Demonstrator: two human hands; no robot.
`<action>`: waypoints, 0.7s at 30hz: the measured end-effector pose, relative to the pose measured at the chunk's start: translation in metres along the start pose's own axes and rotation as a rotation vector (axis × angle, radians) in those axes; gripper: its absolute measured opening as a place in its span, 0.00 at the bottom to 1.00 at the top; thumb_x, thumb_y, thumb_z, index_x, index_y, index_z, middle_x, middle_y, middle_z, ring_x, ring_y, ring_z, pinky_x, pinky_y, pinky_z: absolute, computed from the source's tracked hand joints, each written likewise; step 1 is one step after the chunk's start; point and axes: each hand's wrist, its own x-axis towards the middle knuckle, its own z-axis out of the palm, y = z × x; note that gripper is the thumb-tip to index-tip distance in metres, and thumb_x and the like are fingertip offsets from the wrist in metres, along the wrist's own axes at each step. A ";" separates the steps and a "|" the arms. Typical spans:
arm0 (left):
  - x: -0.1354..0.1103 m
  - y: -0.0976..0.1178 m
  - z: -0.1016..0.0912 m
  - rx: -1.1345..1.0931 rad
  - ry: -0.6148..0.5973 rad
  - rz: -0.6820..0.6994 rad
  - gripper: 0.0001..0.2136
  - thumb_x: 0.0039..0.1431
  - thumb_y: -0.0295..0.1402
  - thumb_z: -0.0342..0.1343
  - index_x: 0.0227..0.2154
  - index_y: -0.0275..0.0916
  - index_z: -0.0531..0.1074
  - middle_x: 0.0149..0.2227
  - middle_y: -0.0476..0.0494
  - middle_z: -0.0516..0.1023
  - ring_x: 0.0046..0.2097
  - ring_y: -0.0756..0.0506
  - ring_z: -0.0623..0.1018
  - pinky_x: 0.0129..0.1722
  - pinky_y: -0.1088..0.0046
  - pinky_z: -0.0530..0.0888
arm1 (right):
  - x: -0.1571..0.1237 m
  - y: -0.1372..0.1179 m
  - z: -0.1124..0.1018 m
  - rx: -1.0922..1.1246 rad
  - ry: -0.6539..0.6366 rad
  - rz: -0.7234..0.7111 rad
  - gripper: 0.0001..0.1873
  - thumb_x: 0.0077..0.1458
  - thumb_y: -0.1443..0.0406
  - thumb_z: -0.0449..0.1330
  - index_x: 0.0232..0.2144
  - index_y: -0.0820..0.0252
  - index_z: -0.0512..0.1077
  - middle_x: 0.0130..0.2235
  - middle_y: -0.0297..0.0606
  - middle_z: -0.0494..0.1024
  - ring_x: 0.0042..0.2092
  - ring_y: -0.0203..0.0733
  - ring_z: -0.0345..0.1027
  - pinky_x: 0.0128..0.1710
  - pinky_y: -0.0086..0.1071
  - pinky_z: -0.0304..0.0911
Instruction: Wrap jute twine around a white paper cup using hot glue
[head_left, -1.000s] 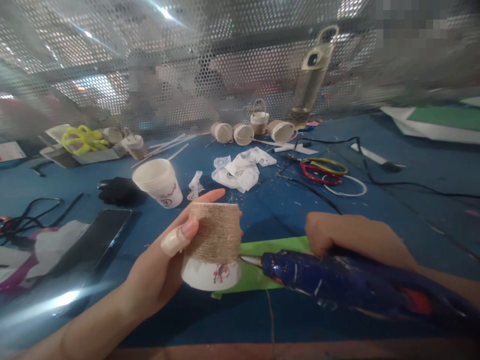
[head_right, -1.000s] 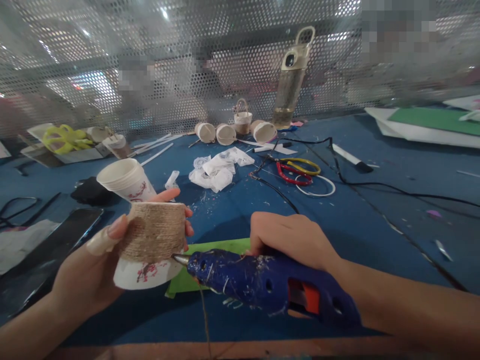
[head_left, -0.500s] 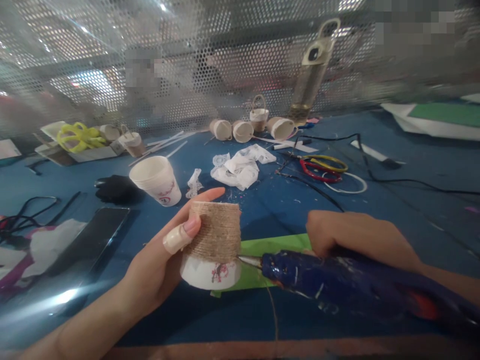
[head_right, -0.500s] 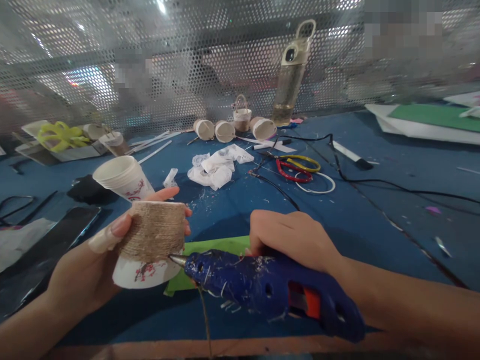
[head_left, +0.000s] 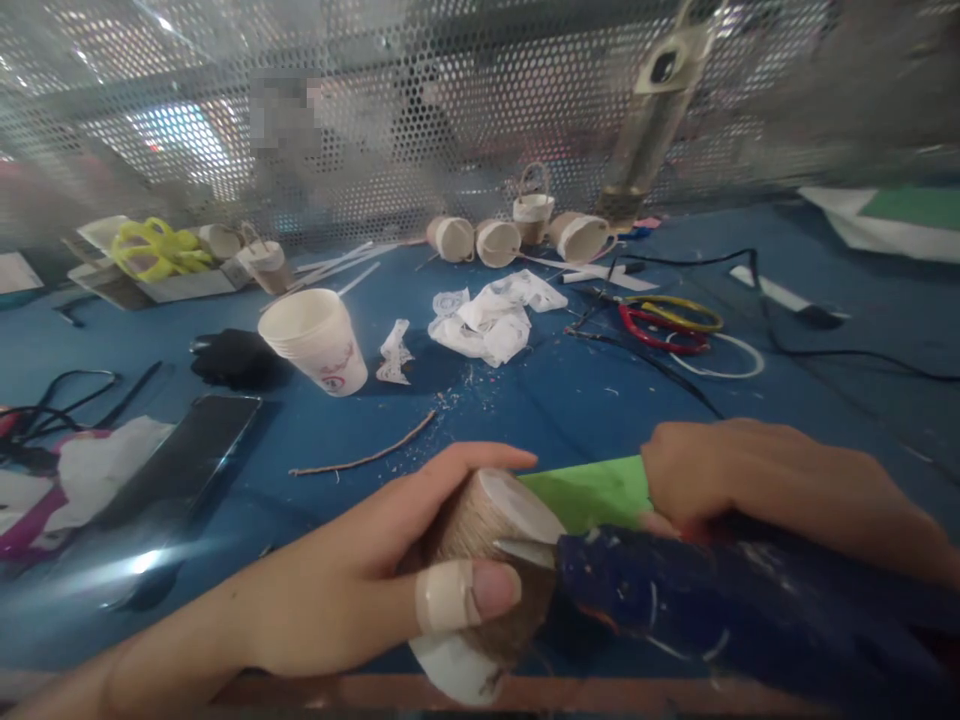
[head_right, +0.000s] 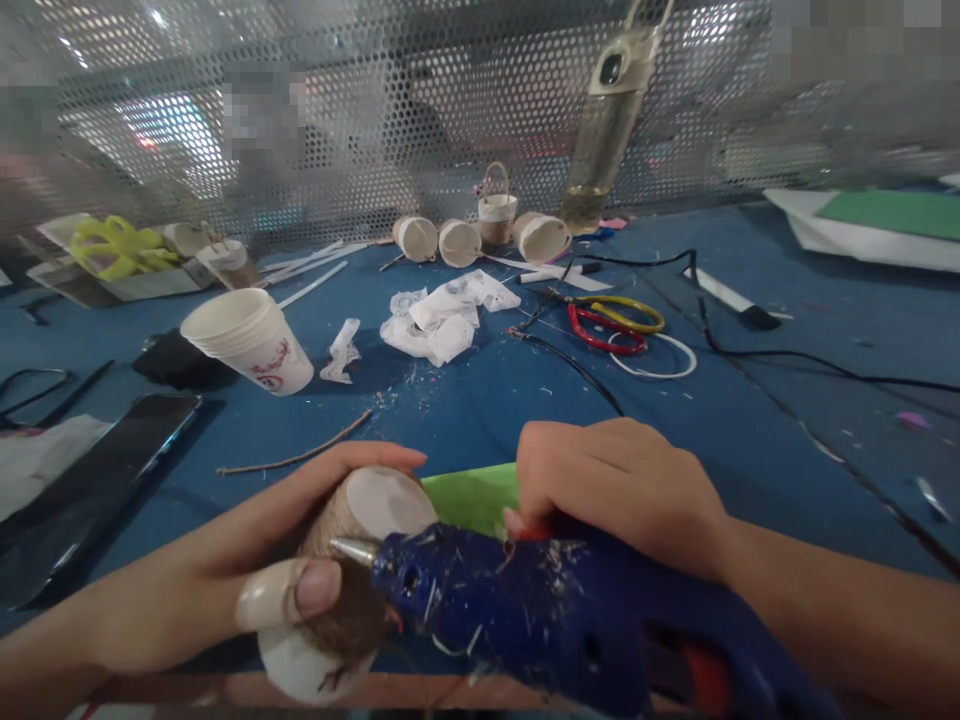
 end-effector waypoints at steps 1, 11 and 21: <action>0.000 0.004 0.003 -0.026 0.063 -0.032 0.27 0.70 0.57 0.77 0.68 0.61 0.84 0.53 0.49 0.91 0.52 0.38 0.86 0.47 0.69 0.81 | 0.000 -0.003 0.002 0.046 -0.030 -0.034 0.16 0.87 0.59 0.57 0.39 0.45 0.64 0.33 0.25 0.75 0.30 0.38 0.70 0.32 0.37 0.63; 0.009 0.011 0.007 -0.272 0.472 -0.090 0.35 0.57 0.62 0.82 0.63 0.55 0.87 0.58 0.44 0.91 0.55 0.36 0.87 0.49 0.68 0.82 | 0.001 -0.017 0.017 0.031 0.260 0.222 0.17 0.82 0.65 0.56 0.35 0.48 0.62 0.35 0.29 0.72 0.34 0.43 0.68 0.35 0.44 0.54; 0.010 0.006 0.005 -0.441 0.458 -0.054 0.29 0.64 0.56 0.82 0.64 0.54 0.88 0.60 0.44 0.91 0.56 0.35 0.87 0.55 0.61 0.84 | -0.013 0.005 0.003 0.052 0.021 0.132 0.14 0.74 0.68 0.58 0.34 0.46 0.67 0.30 0.30 0.74 0.36 0.46 0.76 0.31 0.39 0.62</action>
